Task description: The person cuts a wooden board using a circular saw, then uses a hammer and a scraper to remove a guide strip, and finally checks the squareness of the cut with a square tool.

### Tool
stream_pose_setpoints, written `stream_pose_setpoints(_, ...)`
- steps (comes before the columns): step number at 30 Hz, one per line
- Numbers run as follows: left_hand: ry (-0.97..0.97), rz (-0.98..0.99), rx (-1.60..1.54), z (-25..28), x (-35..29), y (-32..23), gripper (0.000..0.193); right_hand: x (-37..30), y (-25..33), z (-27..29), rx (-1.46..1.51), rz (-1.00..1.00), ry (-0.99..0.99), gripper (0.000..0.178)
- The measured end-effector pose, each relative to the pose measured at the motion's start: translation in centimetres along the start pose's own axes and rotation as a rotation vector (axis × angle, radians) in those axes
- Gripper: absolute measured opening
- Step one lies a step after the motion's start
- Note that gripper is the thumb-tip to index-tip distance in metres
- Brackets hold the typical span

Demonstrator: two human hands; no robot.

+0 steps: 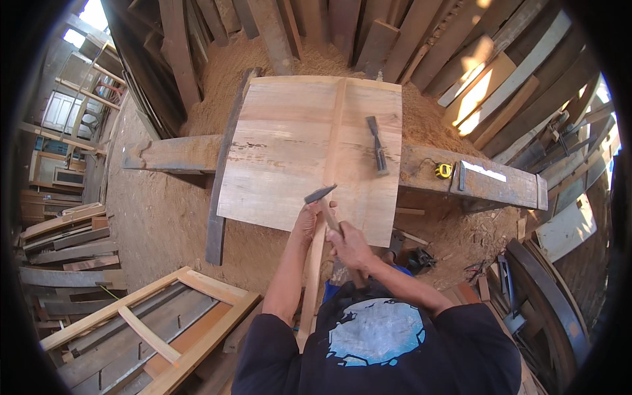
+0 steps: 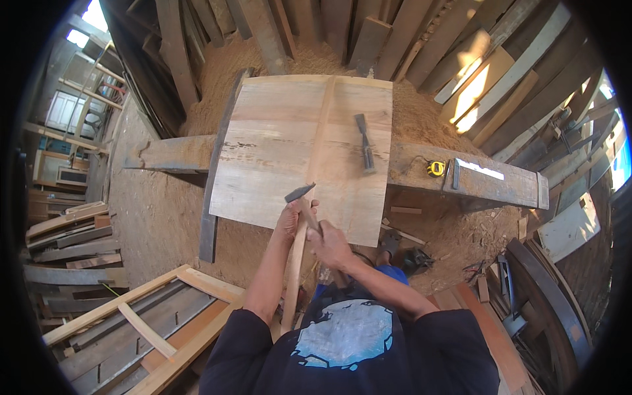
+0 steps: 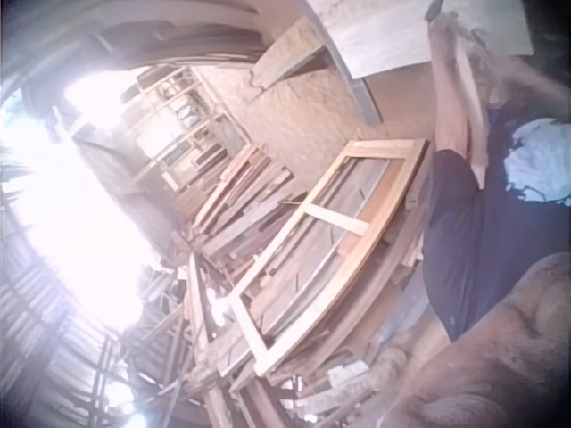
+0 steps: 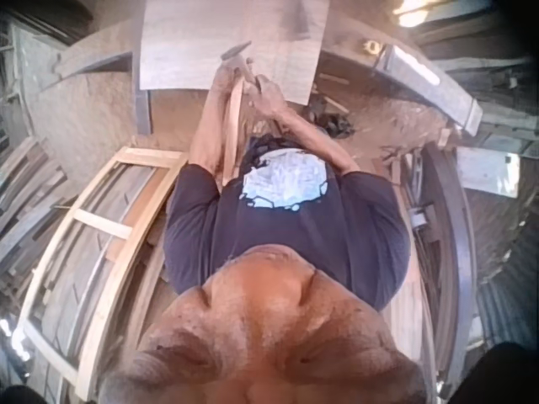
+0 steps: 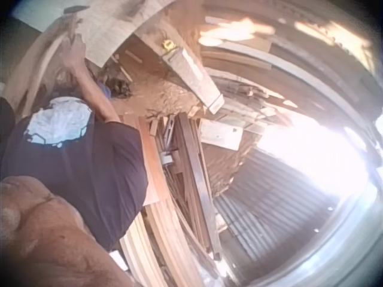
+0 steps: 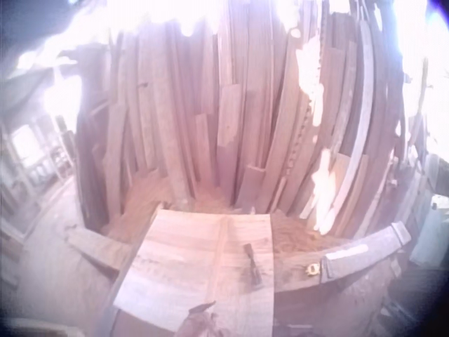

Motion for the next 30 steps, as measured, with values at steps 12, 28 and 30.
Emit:
stream_pose_setpoints(12,-0.002,0.016,0.107,-2.6,-5.1,0.8,0.064,-1.9,4.0,7.0,-0.341,0.463,-0.236,0.060)
stream_pose_setpoints(28,0.006,0.021,0.120,-2.6,-5.1,2.0,0.070,-3.6,2.5,7.8,-0.179,0.521,-0.363,0.053)
stream_pose_setpoints(30,0.058,0.046,0.064,-2.5,-5.2,2.5,0.067,-2.4,1.7,7.3,-0.313,0.385,-0.237,0.053)
Point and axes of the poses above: each hand's wrist, its own x-axis towards the middle knuckle, its own z-axis out of the back of the hand, y = z × x, the point moved 8 cm from there along x, towards the middle knuckle, and after that the axes turned 5 degrees about -y, right-handed, at the moved point
